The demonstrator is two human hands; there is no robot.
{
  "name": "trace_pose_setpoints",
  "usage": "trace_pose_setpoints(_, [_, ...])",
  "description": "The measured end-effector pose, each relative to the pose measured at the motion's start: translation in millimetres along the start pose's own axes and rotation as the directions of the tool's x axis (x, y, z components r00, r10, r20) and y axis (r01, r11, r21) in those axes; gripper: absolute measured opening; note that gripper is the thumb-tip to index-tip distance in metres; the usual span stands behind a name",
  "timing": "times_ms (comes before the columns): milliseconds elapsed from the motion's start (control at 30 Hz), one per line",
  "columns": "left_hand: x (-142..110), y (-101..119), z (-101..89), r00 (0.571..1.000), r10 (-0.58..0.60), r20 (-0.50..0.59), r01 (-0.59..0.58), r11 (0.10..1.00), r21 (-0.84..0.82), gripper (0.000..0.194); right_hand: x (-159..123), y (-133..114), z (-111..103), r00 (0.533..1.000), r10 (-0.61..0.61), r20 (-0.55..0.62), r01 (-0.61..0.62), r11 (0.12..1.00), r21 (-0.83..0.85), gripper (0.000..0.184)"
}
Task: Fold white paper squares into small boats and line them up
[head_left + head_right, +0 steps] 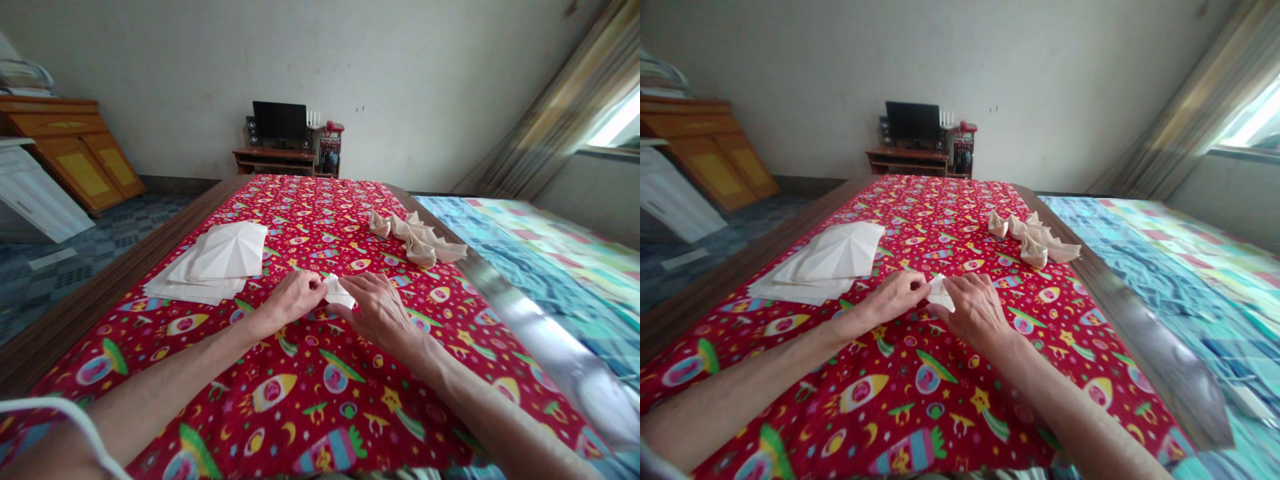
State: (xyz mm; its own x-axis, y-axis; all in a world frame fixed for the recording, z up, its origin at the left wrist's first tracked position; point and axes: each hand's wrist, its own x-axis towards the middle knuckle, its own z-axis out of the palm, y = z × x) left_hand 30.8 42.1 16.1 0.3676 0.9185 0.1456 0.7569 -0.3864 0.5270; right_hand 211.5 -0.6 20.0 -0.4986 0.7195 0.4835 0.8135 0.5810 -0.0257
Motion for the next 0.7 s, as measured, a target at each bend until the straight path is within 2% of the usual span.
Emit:
trace_pose_setpoints(67, [0.7,2.5,-1.5,0.999,0.013,-0.036,-0.015,0.998,-0.056,0.029,6.2,-10.0,2.3,1.000,-0.015,-0.002,0.015,0.999,-0.035,0.027])
trace_pose_setpoints(133, [0.0,5.3,-4.0,0.996,0.034,-0.087,-0.044,0.991,-0.123,0.031,10.8,-14.5,5.2,1.000,-0.007,0.003,0.007,1.000,-0.019,0.021])
trace_pose_setpoints(200, [-1.6,7.9,-6.7,0.986,0.069,-0.150,-0.098,0.976,-0.194,0.032,13.9,-12.3,7.7,0.998,0.042,-0.047,-0.038,0.996,0.083,0.020])
trace_pose_setpoints(267, [-3.6,9.3,-7.7,0.964,0.105,-0.246,-0.167,0.955,-0.246,0.029,16.2,-4.9,9.9,0.975,0.187,-0.123,-0.149,0.953,0.265,0.019])
trace_pose_setpoints(333, [-5.7,9.1,-5.8,0.943,0.108,-0.314,-0.201,0.938,-0.282,0.023,18.2,4.5,12.6,0.907,0.401,-0.132,-0.292,0.822,0.489,0.014])
trace_pose_setpoints(400, [-7.4,7.7,-1.8,0.952,0.065,-0.298,-0.172,0.921,-0.348,0.034,19.5,12.6,15.7,0.831,0.556,-0.028,-0.386,0.612,0.691,0.016])
trace_pose_setpoints(467, [-8.2,5.4,2.2,0.976,0.047,-0.214,-0.135,0.898,-0.420,0.044,19.3,17.1,18.9,0.789,0.602,0.119,-0.433,0.409,0.803,0.021])
trace_pose_setpoints(533, [-7.8,1.9,4.3,0.983,0.066,-0.172,-0.136,0.888,-0.439,0.045,17.7,18.0,21.5,0.782,0.579,0.232,-0.471,0.304,0.828,0.022])
trace_pose_setpoints(567, [-7.0,-0.5,4.6,0.981,0.082,-0.175,-0.151,0.889,-0.433,0.046,16.6,17.5,22.4,0.786,0.559,0.263,-0.491,0.306,0.816,0.022])
trace_pose_setpoints(600, [-5.9,-3.4,4.7,0.978,0.096,-0.187,-0.168,0.892,-0.420,0.046,15.5,16.7,23.1,0.793,0.543,0.275,-0.511,0.347,0.787,0.023])
trace_pose_setpoints(700, [-1.8,-15.1,5.3,0.973,0.126,-0.192,-0.191,0.911,-0.367,0.043,12.6,14.5,24.5,0.832,0.517,0.203,-0.519,0.593,0.615,0.020])
